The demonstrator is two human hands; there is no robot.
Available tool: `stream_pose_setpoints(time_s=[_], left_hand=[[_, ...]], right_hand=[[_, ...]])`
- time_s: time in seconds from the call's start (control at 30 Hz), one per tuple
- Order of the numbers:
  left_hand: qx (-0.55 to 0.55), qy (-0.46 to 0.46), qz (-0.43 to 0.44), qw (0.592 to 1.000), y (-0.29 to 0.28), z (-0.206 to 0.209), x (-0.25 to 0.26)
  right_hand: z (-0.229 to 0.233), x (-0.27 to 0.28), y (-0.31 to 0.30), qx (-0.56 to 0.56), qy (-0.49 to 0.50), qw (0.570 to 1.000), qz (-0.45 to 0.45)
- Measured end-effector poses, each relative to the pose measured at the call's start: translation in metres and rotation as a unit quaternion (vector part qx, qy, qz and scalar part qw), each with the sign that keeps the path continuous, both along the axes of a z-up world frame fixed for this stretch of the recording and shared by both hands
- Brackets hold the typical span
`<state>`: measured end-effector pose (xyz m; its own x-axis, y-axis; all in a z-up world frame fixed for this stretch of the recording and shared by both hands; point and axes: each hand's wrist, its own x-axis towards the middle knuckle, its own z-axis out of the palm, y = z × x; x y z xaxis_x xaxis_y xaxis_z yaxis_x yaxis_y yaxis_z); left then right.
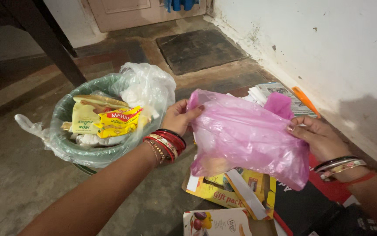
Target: The person sorts through a pile of waste on the floor, picking up various items including plastic bags, food packaging, and paper. They fold or crumple each item and place it into a green bucket lined with a plastic bag.
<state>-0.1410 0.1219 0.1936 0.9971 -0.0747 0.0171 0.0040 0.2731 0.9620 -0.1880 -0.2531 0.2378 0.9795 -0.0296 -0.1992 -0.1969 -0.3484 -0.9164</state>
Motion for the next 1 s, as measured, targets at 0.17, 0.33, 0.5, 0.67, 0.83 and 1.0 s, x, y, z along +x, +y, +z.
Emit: stream_pose_setpoints(time_s=[0.17,0.33,0.5,0.67,0.83,1.0], left_hand=[[-0.007,-0.074,0.018,0.997,0.003,-0.011,0.01],[0.393,-0.271,0.208,0.853,-0.008,0.019,-0.03],[0.511,-0.355,0.021,0.782,-0.043,0.056,-0.079],[0.525,-0.398,-0.106,0.745,-0.076,0.062,-0.102],[0.363,-0.332,-0.103,0.864,-0.08,0.046,-0.095],[0.32,-0.297,-0.005,0.899,-0.076,0.051,-0.087]], right_hand=[[0.005,0.005,-0.005,-0.092,0.075,0.987,0.107],[0.013,0.002,0.001,-0.114,0.062,0.986,0.105],[0.028,-0.001,0.019,0.117,0.055,0.979,0.156],[0.035,-0.004,0.041,0.25,0.075,0.961,0.089],[0.041,-0.004,0.047,0.382,-0.014,0.896,0.225],[0.042,-0.012,0.051,0.242,-0.086,0.944,0.207]])
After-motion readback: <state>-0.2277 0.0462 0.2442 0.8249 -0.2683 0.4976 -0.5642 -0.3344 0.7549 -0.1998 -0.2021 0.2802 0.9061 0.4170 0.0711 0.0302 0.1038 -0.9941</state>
